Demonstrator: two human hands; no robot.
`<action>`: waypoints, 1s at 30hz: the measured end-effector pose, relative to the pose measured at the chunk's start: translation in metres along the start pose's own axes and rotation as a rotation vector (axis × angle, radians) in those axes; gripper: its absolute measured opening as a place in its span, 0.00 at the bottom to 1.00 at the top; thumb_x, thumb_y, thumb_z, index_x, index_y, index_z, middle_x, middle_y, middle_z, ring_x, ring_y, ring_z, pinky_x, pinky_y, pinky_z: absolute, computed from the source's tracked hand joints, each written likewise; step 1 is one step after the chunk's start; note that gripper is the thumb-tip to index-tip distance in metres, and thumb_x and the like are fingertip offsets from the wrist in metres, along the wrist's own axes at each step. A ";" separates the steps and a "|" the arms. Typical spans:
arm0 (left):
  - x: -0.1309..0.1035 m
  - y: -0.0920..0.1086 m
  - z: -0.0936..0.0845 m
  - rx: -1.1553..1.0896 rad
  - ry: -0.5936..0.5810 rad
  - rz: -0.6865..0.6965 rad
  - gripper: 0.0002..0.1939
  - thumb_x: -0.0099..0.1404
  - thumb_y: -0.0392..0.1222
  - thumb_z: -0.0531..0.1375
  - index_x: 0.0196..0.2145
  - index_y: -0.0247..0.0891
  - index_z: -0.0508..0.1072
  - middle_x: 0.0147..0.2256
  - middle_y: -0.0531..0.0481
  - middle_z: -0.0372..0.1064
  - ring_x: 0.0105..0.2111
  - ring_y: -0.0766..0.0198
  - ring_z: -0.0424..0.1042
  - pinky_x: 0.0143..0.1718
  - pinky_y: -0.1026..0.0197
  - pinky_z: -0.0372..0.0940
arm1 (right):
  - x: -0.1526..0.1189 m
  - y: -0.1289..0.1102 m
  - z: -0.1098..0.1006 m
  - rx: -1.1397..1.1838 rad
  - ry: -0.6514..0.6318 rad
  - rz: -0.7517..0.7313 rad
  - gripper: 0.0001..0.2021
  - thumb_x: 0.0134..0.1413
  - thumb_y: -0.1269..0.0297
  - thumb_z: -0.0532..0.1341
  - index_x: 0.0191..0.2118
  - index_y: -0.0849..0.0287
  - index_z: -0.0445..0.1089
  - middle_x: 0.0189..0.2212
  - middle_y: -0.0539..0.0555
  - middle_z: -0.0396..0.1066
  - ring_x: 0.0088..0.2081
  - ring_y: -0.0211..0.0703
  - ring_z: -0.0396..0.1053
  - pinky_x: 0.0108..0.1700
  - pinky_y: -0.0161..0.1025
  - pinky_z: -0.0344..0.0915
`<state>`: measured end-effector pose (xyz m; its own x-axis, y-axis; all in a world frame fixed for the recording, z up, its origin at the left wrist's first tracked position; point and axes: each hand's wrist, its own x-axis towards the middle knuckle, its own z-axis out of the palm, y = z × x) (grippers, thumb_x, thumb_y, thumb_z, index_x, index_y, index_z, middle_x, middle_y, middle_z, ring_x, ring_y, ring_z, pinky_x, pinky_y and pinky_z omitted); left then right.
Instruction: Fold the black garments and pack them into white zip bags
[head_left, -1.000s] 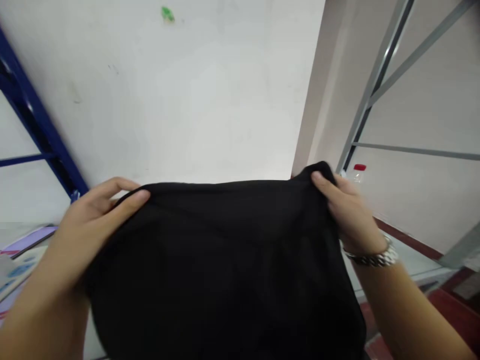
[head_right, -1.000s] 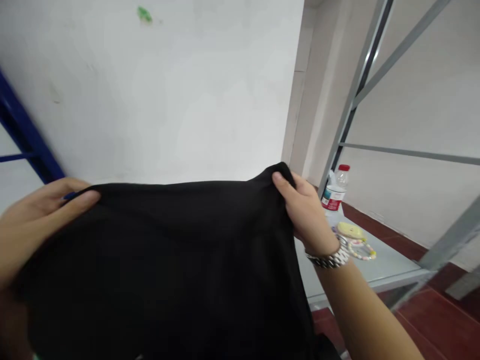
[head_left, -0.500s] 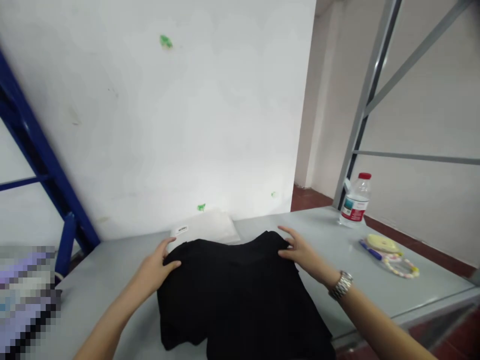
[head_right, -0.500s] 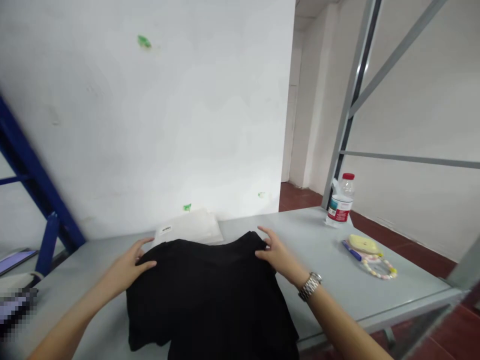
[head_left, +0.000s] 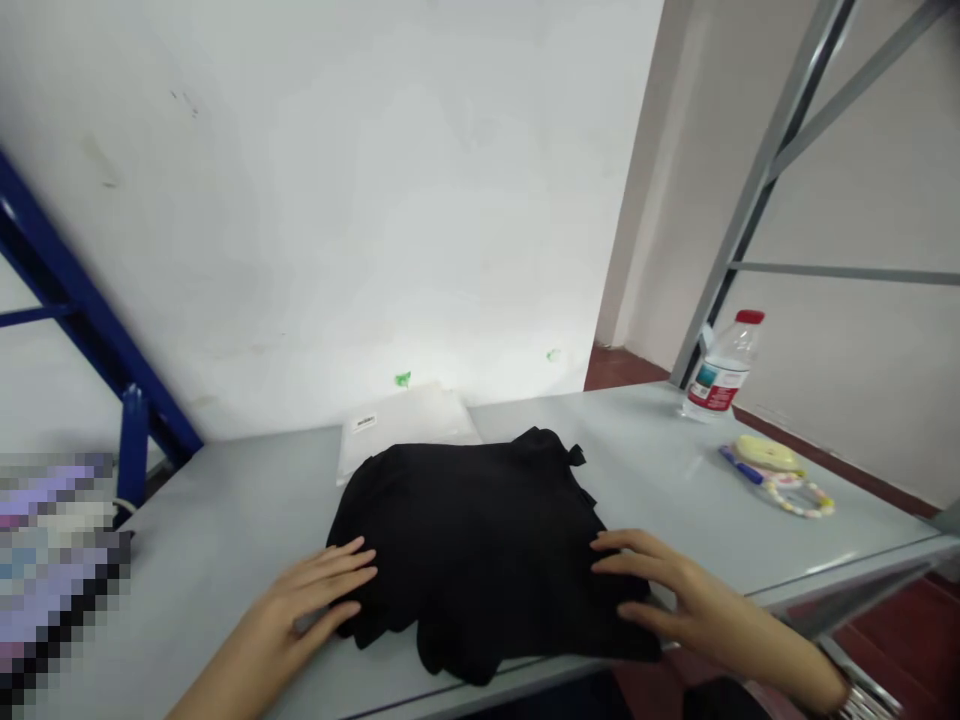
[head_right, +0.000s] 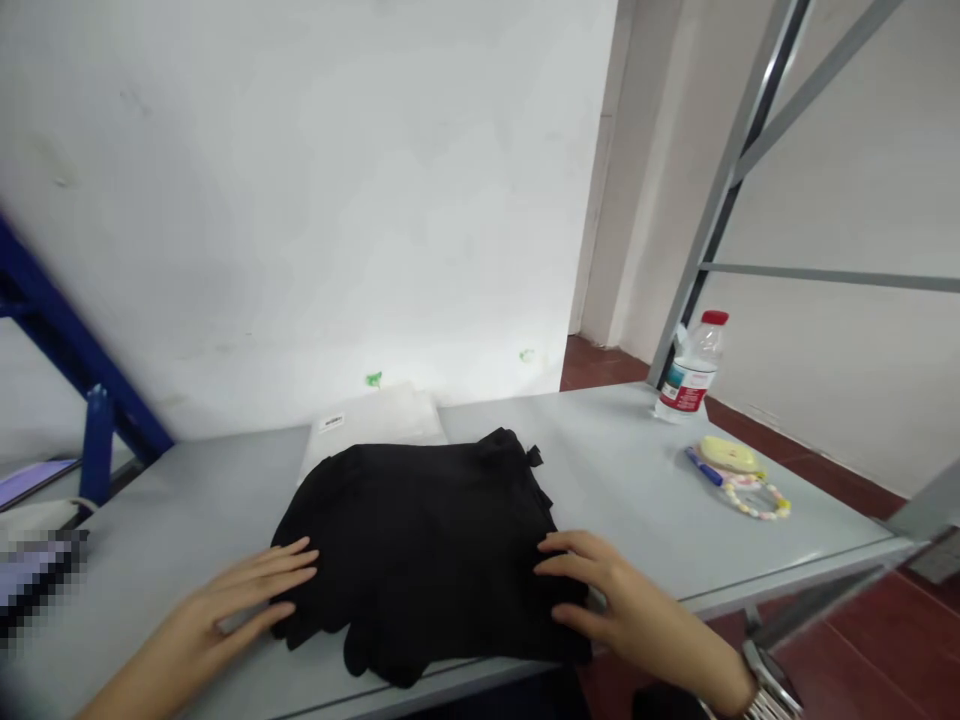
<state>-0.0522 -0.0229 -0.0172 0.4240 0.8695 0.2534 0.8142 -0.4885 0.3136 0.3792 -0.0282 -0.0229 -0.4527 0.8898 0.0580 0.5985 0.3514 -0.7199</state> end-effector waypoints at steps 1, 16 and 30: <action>0.003 0.002 0.001 0.002 0.008 -0.008 0.18 0.60 0.49 0.58 0.49 0.55 0.70 0.51 0.54 0.69 0.52 0.54 0.66 0.52 0.52 0.64 | 0.001 0.002 0.000 0.023 0.024 0.005 0.14 0.55 0.56 0.58 0.46 0.48 0.71 0.52 0.56 0.64 0.55 0.51 0.61 0.58 0.49 0.56; 0.001 0.000 -0.006 0.071 0.103 -0.025 0.12 0.59 0.52 0.57 0.39 0.54 0.76 0.47 0.53 0.73 0.50 0.51 0.68 0.53 0.45 0.61 | 0.011 -0.017 0.012 0.018 0.011 -0.139 0.10 0.53 0.67 0.56 0.42 0.52 0.68 0.50 0.54 0.67 0.55 0.48 0.60 0.58 0.47 0.57; 0.048 0.101 0.027 -0.338 0.107 -0.265 0.15 0.66 0.52 0.48 0.30 0.44 0.67 0.27 0.53 0.70 0.28 0.60 0.70 0.31 0.61 0.64 | 0.048 -0.013 0.008 0.388 0.346 0.077 0.13 0.53 0.52 0.57 0.34 0.57 0.68 0.28 0.50 0.68 0.32 0.41 0.66 0.35 0.38 0.65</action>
<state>0.0615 -0.0285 0.0021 0.1598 0.9643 0.2113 0.7063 -0.2613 0.6580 0.3440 0.0079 -0.0166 -0.1328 0.9760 0.1726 0.3028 0.2057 -0.9306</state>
